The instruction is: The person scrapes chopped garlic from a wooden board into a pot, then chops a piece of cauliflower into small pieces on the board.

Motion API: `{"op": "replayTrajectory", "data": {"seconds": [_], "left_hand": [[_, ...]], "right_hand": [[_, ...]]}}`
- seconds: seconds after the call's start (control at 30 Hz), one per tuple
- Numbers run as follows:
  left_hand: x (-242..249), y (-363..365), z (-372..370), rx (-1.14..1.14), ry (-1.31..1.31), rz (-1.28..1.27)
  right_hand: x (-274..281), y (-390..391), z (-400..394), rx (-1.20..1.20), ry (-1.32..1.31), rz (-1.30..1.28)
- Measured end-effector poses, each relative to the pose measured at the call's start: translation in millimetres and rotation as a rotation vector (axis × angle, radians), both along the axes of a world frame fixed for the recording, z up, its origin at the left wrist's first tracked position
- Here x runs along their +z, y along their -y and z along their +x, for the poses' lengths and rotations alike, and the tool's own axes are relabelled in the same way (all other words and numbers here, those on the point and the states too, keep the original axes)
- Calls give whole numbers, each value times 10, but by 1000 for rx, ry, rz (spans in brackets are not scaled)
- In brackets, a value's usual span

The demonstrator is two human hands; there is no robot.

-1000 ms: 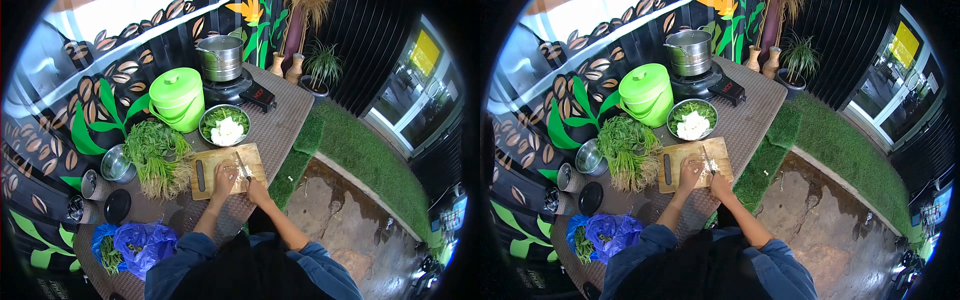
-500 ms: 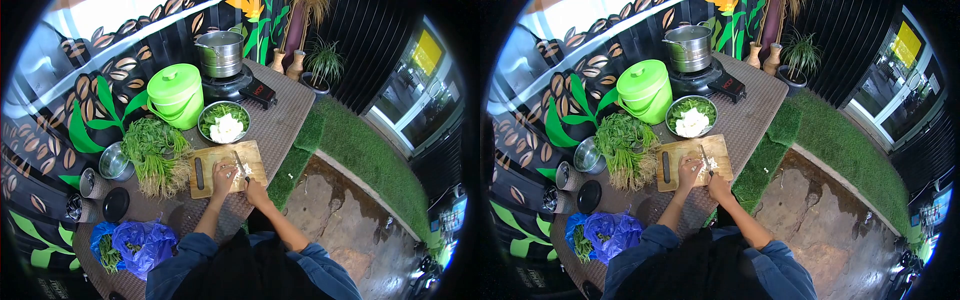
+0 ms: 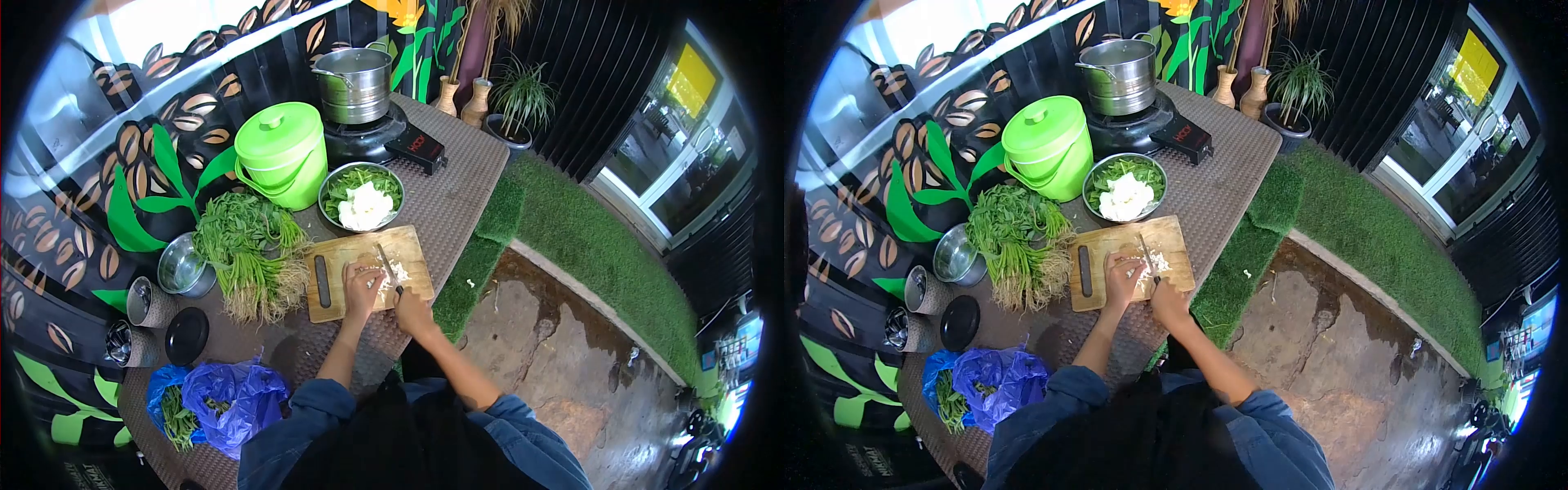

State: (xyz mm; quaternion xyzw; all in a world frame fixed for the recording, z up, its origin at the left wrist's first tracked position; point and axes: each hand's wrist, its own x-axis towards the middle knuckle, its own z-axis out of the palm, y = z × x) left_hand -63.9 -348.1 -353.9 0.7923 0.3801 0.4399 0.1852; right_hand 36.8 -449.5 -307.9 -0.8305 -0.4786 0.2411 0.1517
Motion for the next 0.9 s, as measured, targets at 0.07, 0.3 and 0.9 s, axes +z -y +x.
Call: {"op": "replayTrajectory", "data": {"seconds": [0.07, 0.3, 0.9], "left_hand": [[-22, 2, -11, -32, 14, 12], [-1, 9, -11, -22, -10, 2], [7, 34, -16, 32, -51, 35]], "right_hand": [[-44, 17, -110, -66, 37, -1], [4, -122, 140, 16, -31, 57], [42, 28, 58, 64, -4, 26]]}}
